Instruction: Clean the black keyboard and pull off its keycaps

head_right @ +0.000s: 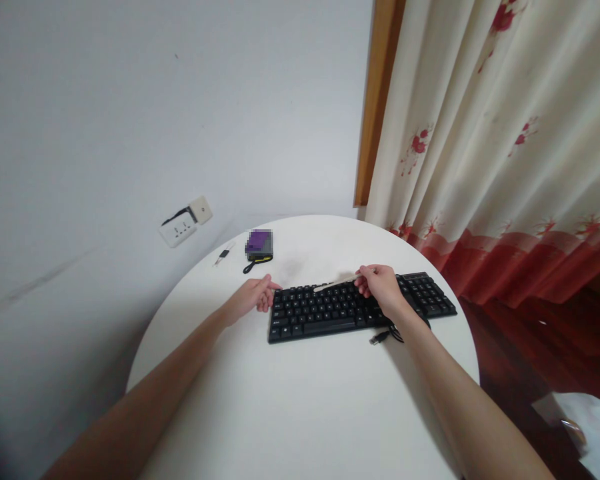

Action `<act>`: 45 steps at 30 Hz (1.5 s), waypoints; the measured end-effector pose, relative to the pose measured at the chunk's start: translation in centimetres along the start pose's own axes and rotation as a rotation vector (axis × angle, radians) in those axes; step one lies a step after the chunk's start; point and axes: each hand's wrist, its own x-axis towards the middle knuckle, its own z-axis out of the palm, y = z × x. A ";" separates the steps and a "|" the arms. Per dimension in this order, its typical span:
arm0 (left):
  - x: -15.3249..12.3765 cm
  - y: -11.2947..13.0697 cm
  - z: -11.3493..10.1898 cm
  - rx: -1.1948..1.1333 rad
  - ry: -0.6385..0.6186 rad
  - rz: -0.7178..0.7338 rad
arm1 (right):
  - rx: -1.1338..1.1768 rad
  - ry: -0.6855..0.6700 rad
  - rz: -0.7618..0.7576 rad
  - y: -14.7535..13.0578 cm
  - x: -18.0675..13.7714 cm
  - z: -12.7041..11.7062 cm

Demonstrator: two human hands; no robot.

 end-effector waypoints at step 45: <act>0.2 0.3 -0.1 0.043 -0.008 -0.008 | 0.188 0.150 -0.026 -0.5 1.3 -3.6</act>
